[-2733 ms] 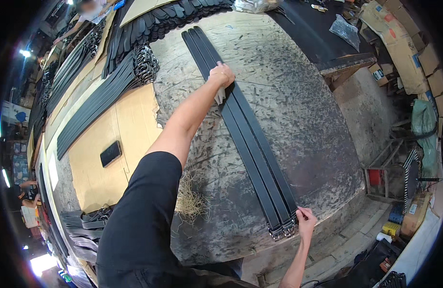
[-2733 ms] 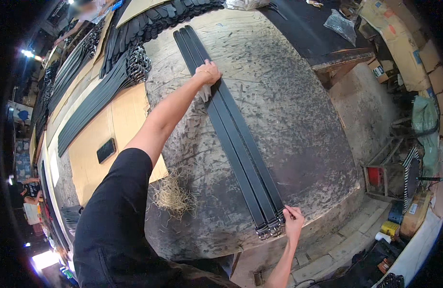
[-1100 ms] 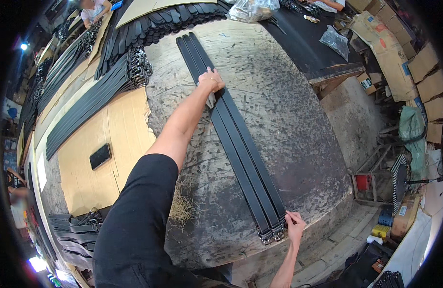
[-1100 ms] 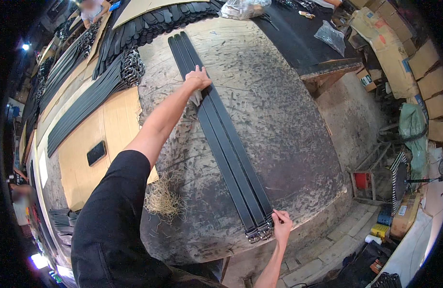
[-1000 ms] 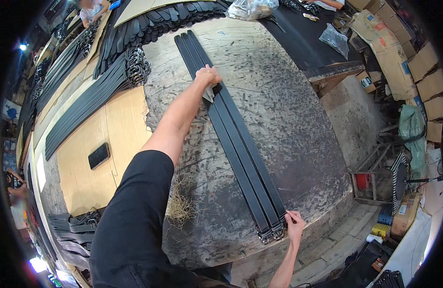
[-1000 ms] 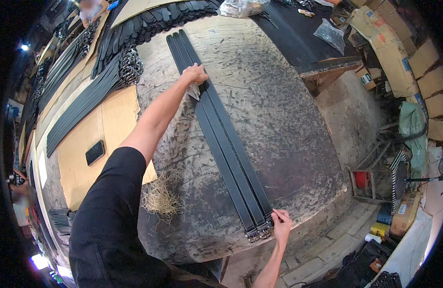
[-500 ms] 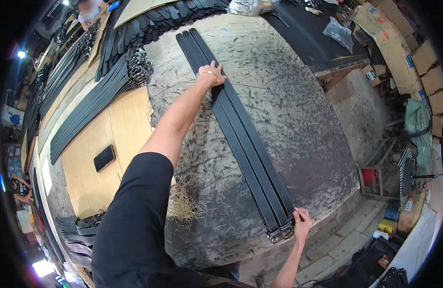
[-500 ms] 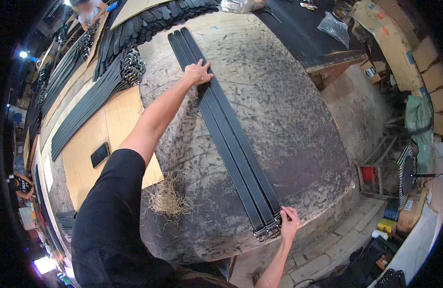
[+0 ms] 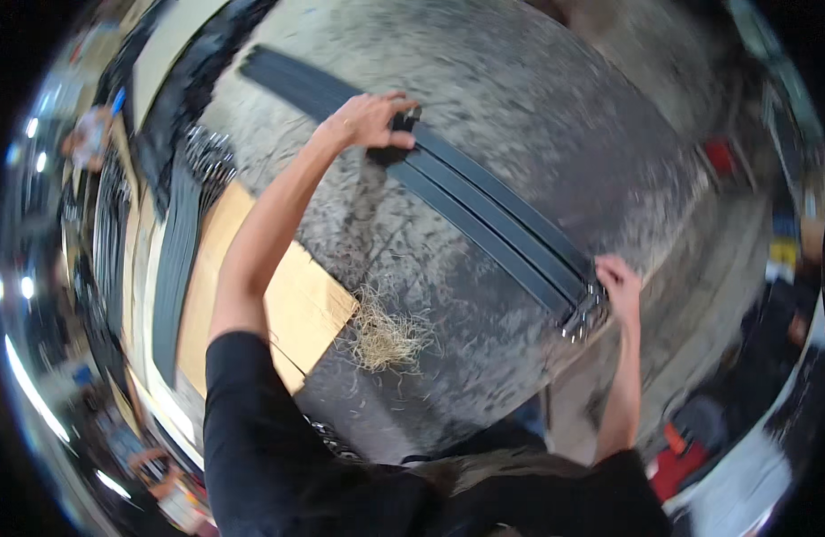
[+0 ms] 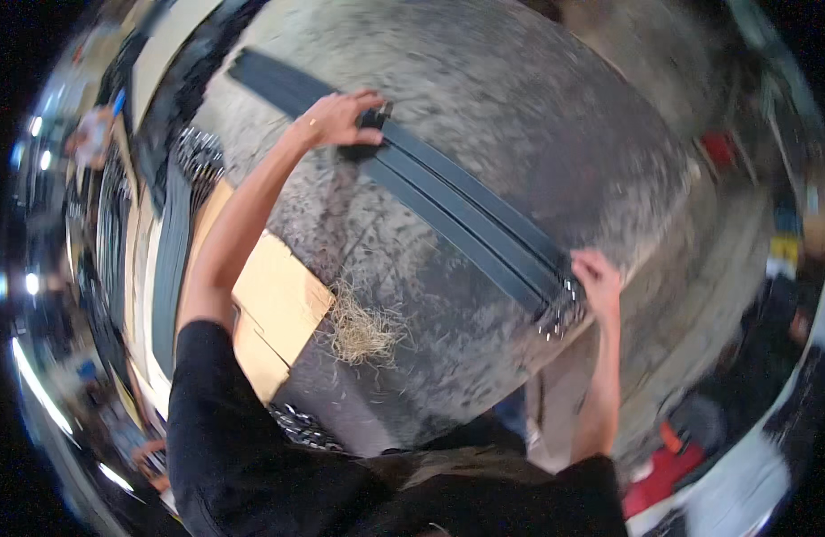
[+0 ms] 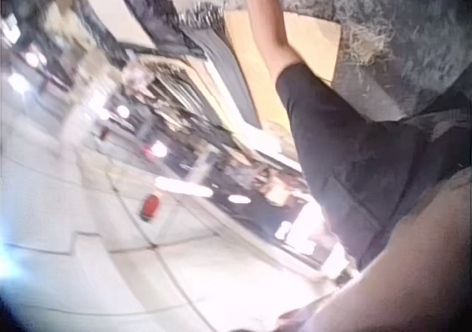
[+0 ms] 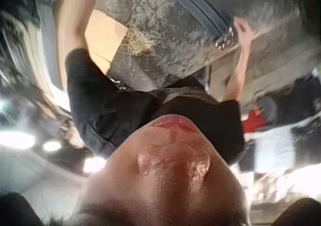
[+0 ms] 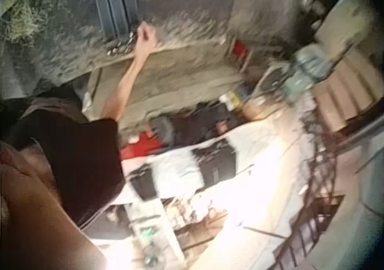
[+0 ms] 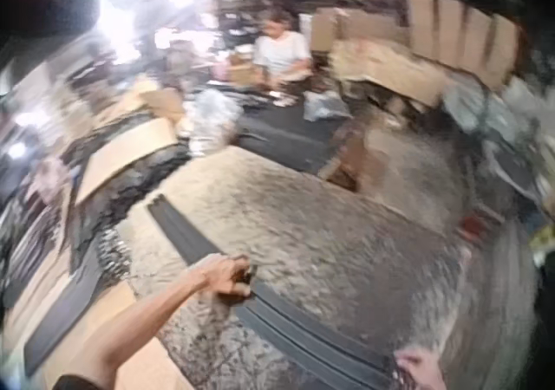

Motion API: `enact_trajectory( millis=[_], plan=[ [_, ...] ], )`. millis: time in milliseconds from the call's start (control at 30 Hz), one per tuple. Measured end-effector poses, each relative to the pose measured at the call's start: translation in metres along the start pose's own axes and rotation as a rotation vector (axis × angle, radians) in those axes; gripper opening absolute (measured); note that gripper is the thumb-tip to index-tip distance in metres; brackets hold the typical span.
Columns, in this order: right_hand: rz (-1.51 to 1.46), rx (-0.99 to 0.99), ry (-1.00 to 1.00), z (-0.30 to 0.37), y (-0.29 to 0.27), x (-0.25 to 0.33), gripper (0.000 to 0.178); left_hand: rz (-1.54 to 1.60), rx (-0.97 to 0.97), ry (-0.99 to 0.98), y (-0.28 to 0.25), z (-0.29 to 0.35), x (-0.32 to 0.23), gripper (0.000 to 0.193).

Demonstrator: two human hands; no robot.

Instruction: Assembling and cleaning metal buckles on leather belts at a workshop table.

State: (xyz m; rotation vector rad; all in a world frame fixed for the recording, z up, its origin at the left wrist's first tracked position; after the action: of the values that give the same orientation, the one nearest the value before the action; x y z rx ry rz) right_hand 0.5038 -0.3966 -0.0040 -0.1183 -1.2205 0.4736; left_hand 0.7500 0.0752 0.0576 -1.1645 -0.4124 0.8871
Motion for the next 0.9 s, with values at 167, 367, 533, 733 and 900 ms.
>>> enact_trajectory(
  millis=[167,367,533,733,900],
  plan=[
    [-0.222,0.076,-0.062,-0.001,-0.006,0.01,0.018,-0.084,0.328,0.23,0.007,0.003,-0.149,0.117],
    [-0.092,0.028,-0.089,0.004,-0.002,0.007,0.019,-0.222,0.341,0.309,0.034,-0.014,-0.221,0.114],
    [-0.215,0.005,-0.076,0.008,-0.002,0.005,0.02,-0.258,0.354,0.307,0.034,-0.012,-0.23,0.108],
    [-0.213,-0.012,-0.168,0.009,0.002,0.008,0.017,-0.237,0.37,0.276,0.039,-0.007,-0.233,0.109],
    [-0.156,-0.014,-0.143,0.013,0.004,0.008,0.016,-0.141,0.305,0.225,0.025,0.023,-0.239,0.101]
  ],
)
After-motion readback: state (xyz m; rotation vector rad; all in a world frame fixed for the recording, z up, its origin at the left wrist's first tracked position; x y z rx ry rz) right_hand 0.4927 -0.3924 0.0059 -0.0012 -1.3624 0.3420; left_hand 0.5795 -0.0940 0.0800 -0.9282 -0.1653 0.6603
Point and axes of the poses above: each hand's wrist, its own z-axis away from the middle knuckle, its own y-axis out of the palm, x = y × z, the point moved 4 cm from there along -z, towards the middle knuckle, and after that the axes turned 10 degrees about x, right-handed, at the moved point
